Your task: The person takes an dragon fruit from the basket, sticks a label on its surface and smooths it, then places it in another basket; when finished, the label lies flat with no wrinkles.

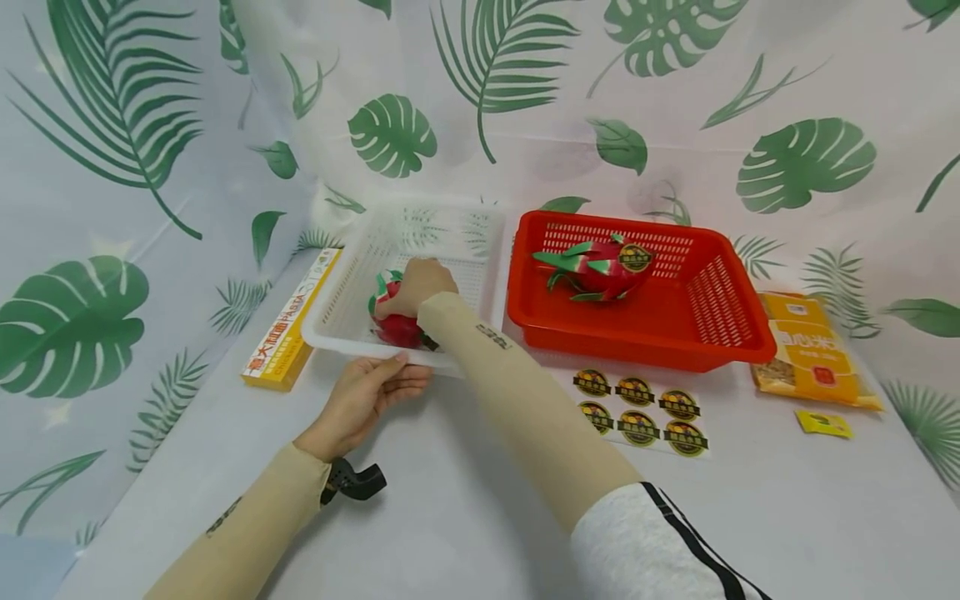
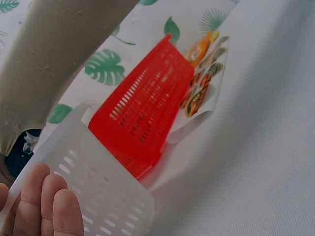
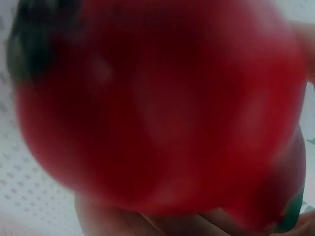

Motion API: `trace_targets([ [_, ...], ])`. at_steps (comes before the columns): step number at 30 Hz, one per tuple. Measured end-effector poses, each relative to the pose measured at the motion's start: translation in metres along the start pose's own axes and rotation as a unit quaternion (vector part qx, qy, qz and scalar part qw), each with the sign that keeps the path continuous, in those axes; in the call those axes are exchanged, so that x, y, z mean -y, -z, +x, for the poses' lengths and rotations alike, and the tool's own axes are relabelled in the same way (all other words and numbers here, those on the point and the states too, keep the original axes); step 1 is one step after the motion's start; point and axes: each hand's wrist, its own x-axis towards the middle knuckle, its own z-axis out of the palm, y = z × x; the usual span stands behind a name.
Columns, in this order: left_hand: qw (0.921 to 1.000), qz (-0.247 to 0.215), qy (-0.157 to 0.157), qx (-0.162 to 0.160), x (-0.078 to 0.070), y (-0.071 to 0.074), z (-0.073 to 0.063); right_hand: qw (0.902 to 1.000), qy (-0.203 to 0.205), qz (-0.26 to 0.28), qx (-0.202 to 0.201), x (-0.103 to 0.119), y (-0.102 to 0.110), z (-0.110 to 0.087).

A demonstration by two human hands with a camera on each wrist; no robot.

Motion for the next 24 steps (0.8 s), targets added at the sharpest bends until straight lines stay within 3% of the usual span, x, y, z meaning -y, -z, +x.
trace_targets([
  [24, 0.9999, 0.012, 0.001, -0.010, -0.001, -0.004, -0.004, 0.9966, 0.023, 0.068, -0.040, -0.032, 0.062, -0.060],
])
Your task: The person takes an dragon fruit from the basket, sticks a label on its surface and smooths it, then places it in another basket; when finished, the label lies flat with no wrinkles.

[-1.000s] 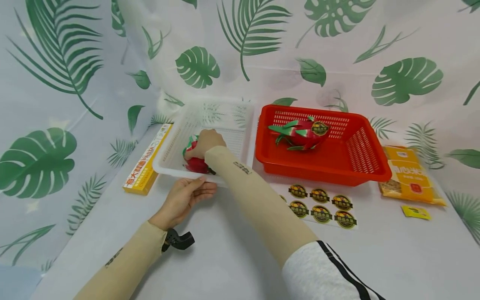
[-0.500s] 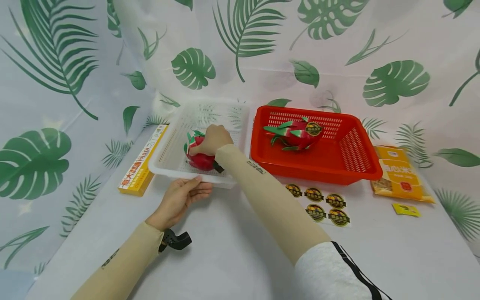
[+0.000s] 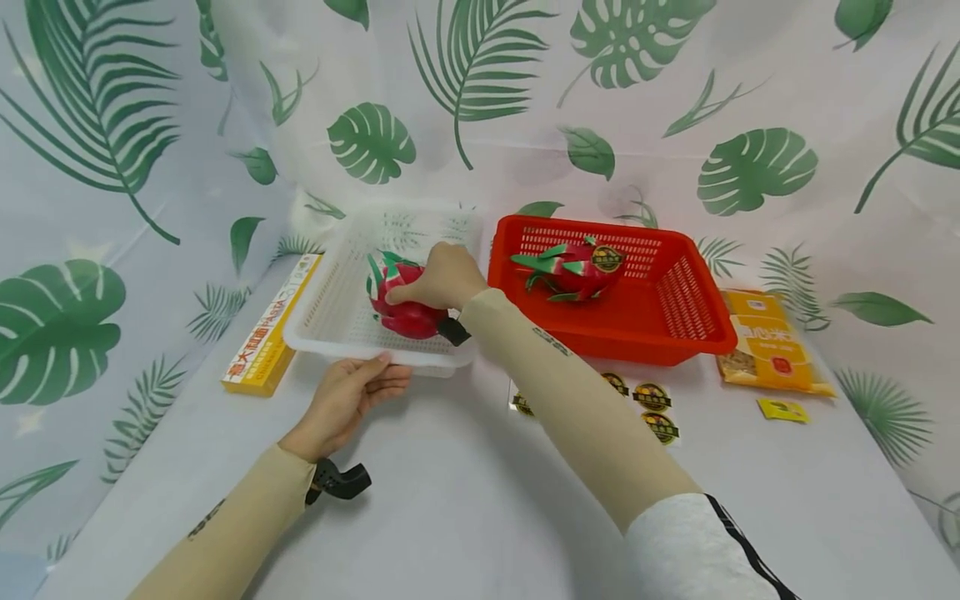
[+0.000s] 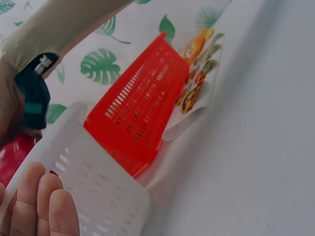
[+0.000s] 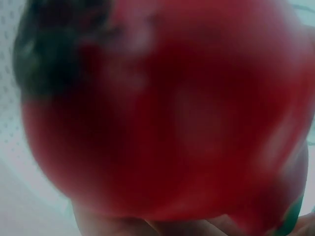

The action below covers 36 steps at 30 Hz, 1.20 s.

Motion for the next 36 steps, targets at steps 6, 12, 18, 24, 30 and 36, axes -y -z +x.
trace_targets([
  [6, 0.9999, 0.005, -0.002, 0.012, 0.002, 0.000, 0.002, 0.9998, 0.009, 0.009, 0.013, -0.010, 0.019, -0.021],
  [12, 0.9999, 0.009, -0.007, 0.012, 0.003, 0.000, 0.003, 0.9996, 0.009, -0.011, 0.023, -0.015, 0.034, -0.044],
  [18, 0.9999, 0.011, -0.008, 0.001, 0.003, 0.000, 0.002, 0.9994, 0.021, -0.006, 0.025, -0.024, 0.045, -0.066],
  [24, 0.9999, 0.002, -0.011, 0.003, 0.002, -0.001, 0.001, 0.9995, 0.023, -0.007, 0.019, -0.043, 0.057, -0.091],
  [30, 0.9997, -0.018, -0.018, 0.002, 0.001, -0.002, 0.000, 0.9992, 0.034, 0.005, 0.019, -0.067, 0.062, -0.117],
  [36, 0.9995, -0.030, -0.012, -0.008, 0.001, -0.003, 0.000, 0.9986, 0.034, 0.032, 0.026, -0.094, 0.060, -0.137],
])
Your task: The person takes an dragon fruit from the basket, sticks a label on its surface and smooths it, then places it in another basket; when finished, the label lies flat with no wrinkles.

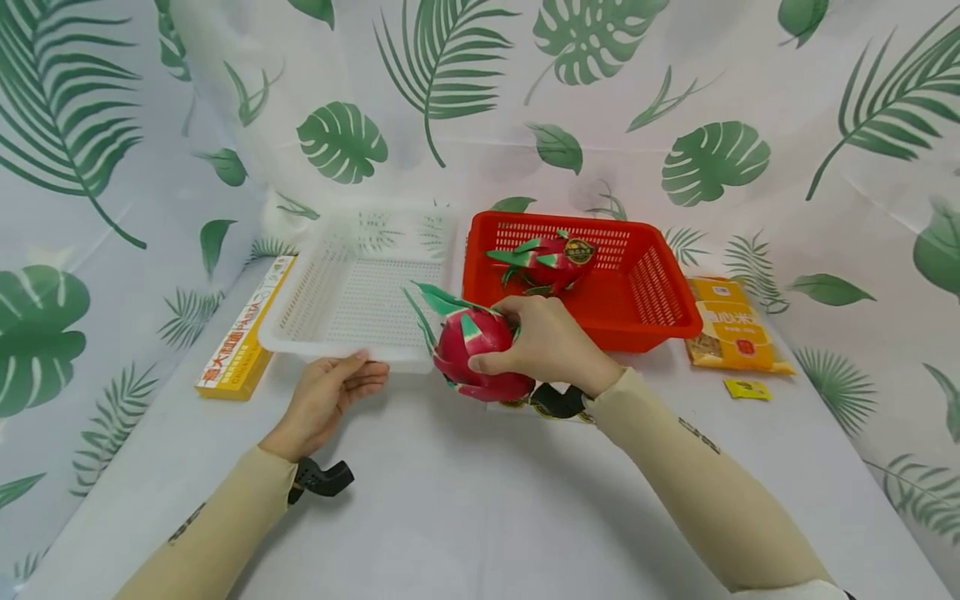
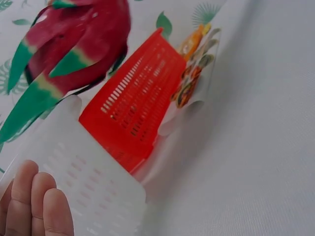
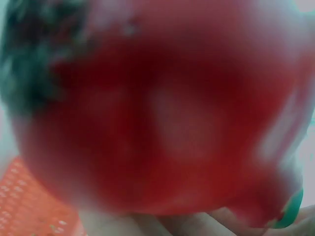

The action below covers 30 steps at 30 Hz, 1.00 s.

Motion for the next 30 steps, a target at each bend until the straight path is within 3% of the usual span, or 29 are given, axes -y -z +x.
trace_targets([
  [15, 0.9999, -0.009, -0.009, 0.001, 0.002, 0.001, 0.000, 0.9983, 0.032, -0.020, 0.044, -0.055, -0.014, -0.066],
  [22, 0.9999, -0.005, -0.011, -0.001, 0.001, 0.000, -0.001, 0.9958, 0.017, -0.034, 0.083, -0.068, -0.022, -0.082],
  [30, 0.9999, -0.012, -0.011, -0.003, 0.001, -0.002, -0.001, 0.9871, 0.036, -0.059, 0.144, -0.079, -0.021, -0.097],
])
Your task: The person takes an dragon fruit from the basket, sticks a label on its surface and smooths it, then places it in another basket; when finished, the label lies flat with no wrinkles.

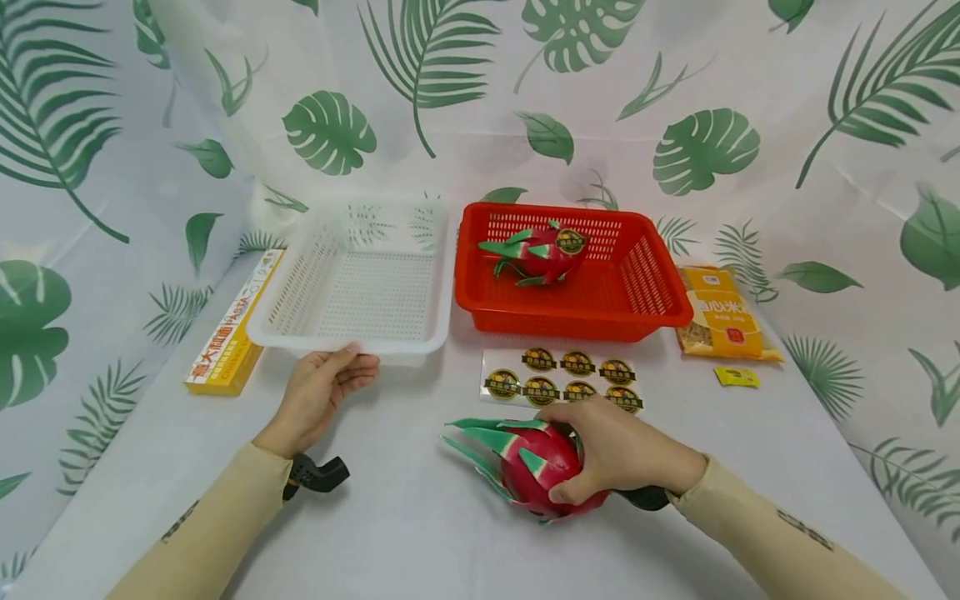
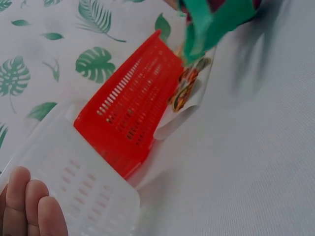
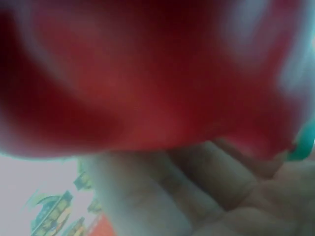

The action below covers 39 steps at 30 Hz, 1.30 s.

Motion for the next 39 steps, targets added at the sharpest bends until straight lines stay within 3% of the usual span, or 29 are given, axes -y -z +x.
trace_targets([
  [11, 0.9999, -0.011, -0.005, 0.005, 0.003, -0.005, -0.001, 0.9981, 0.043, -0.021, 0.038, -0.008, 0.006, -0.018],
  [18, 1.0000, -0.005, 0.001, 0.005, 0.004, -0.007, -0.001, 0.9969, 0.055, 0.003, 0.056, -0.012, 0.002, -0.022],
  [24, 0.9999, 0.003, 0.010, 0.007, 0.006, -0.008, 0.001, 0.9971, 0.047, 0.028, 0.052, -0.012, 0.000, -0.023],
  [30, 0.9998, 0.015, 0.010, 0.006, 0.008, -0.015, 0.001, 0.9979, 0.056, 0.023, 0.020, -0.013, 0.000, -0.024],
  [35, 0.9985, 0.052, 0.009, 0.015, 0.011, -0.025, 0.002, 0.9978, 0.064, 0.016, 0.006, -0.015, 0.000, -0.024],
  [39, 0.9900, 0.132, 0.000, 0.050, 0.016, -0.040, 0.004, 0.9978, 0.058, 0.030, 0.001, -0.016, -0.001, -0.024],
])
